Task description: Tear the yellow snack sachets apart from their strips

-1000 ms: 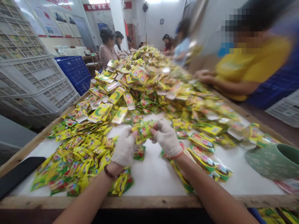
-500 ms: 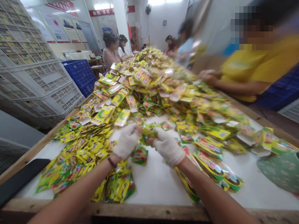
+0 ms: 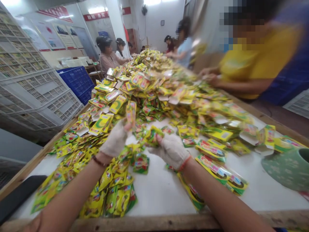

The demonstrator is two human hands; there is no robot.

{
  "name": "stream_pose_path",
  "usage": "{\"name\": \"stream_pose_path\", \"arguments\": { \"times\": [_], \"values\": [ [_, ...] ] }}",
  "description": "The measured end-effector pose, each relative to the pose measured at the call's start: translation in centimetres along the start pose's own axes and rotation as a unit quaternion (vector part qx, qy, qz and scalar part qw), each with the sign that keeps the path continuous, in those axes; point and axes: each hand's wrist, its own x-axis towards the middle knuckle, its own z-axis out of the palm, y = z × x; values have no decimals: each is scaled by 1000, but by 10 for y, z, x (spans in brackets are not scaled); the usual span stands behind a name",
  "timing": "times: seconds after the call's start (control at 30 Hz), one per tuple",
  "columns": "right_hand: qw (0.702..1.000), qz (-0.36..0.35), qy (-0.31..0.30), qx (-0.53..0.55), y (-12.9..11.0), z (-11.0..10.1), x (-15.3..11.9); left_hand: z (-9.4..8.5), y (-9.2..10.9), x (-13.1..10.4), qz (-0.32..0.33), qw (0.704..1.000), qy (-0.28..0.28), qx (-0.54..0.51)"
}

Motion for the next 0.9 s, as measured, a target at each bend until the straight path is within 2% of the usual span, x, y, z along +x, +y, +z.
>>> {"name": "stream_pose_path", "arguments": {
  "times": [0.1, 0.17, 0.23, 0.3, 0.37, 0.4, 0.43, 0.53, 0.57, 0.63, 0.7, 0.77, 0.83, 0.9],
  "values": [
    [985, 60, -112, 119, 8, 1, -2, 34, 2, -38, 2, 988, -83, -127],
    [980, 80, -116, 139, 10, -1, -1, 44, -2, -51, 12, 986, -108, -128],
    [989, 66, -75, 112, 9, -6, 2, 41, -5, -55, 51, 995, -82, -36],
    [999, 26, -24, 24, 4, -11, 5, 28, -3, -56, 122, 985, 5, 123],
    [995, -12, 3, -100, -4, -13, 4, 13, 4, -58, 202, 937, 81, 274],
    [987, -21, 1, -160, -7, -13, 3, 7, 8, -60, 236, 903, 88, 347],
    [977, -24, -11, -209, -10, -11, 1, 3, 12, -62, 261, 868, 68, 416],
    [955, -20, -63, -291, -13, -5, -6, 1, 13, -69, 290, 745, -56, 597],
    [950, -24, -66, -305, -13, -3, -8, 3, 10, -70, 280, 726, -82, 623],
    [941, -53, -24, -334, -11, 1, -9, 8, -1, -70, 252, 725, -74, 637],
    [925, -101, 44, -364, -11, 3, -8, 11, -13, -69, 223, 741, -9, 633],
    [905, -139, 84, -394, -11, 4, -8, 13, -22, -69, 204, 744, 49, 635],
    [890, -145, 84, -423, -10, 4, -9, 14, -26, -71, 192, 734, 66, 648],
    [877, -147, 66, -452, -8, 3, -9, 15, -26, -74, 185, 727, 59, 659]
  ]
}}
